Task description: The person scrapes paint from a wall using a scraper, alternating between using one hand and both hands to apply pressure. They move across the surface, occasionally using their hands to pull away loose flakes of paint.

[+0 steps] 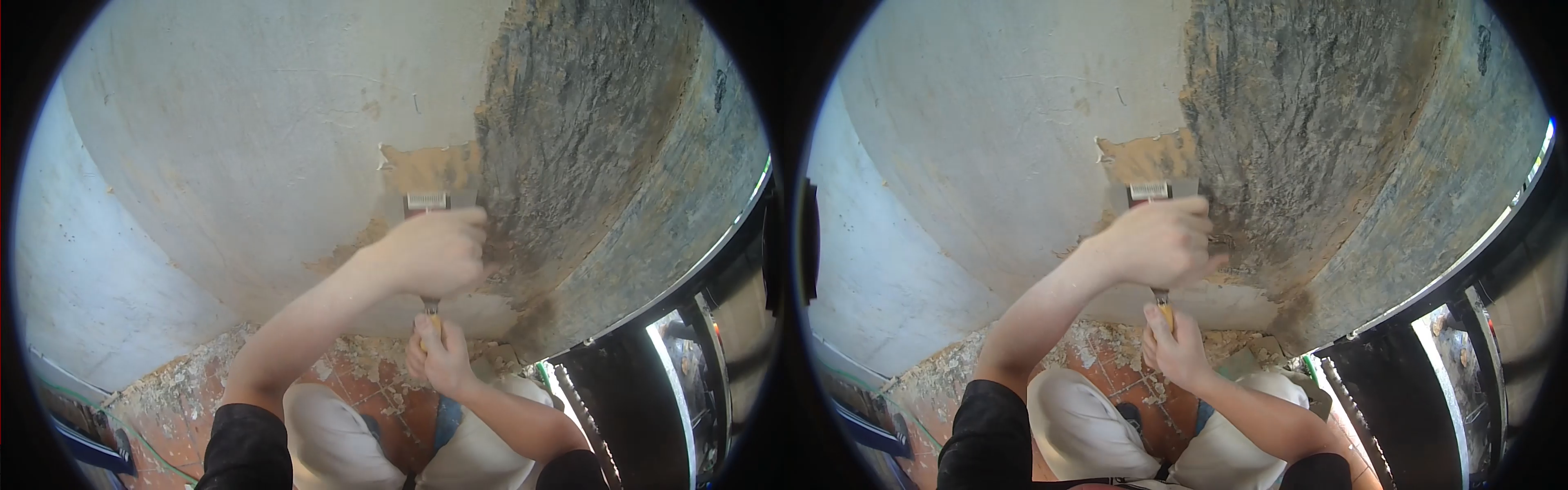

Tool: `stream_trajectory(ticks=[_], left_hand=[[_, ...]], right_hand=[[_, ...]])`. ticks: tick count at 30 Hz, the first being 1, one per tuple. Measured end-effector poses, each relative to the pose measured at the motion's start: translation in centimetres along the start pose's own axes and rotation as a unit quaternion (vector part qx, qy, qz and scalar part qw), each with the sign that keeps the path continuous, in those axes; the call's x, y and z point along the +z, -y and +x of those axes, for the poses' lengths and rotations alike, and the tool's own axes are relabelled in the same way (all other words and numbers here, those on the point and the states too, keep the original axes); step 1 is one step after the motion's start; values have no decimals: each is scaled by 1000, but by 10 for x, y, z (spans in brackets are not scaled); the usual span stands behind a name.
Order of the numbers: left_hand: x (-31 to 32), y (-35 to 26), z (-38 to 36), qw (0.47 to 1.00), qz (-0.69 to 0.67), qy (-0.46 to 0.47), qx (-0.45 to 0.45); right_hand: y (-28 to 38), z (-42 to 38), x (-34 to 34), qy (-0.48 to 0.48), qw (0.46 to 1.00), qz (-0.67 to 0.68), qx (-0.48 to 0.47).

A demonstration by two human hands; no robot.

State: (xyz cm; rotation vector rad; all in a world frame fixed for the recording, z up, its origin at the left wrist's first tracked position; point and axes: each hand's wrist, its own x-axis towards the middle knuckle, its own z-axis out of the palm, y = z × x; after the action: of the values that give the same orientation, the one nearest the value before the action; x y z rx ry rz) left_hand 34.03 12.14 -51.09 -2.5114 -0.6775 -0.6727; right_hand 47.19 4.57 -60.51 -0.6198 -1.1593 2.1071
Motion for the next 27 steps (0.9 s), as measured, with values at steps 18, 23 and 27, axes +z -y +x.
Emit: stream_trajectory(ticks=[18,23,27], left_hand=[[0,15,7,997,39,37,53],[-31,29,26,994,91,36,45],[-33,27,23,993,87,57,47]], right_hand=[[-7,27,-27,-45,990,-123,-52],[12,42,-13,-17,983,-141,-113],[14,37,-6,3,992,-96,-82]])
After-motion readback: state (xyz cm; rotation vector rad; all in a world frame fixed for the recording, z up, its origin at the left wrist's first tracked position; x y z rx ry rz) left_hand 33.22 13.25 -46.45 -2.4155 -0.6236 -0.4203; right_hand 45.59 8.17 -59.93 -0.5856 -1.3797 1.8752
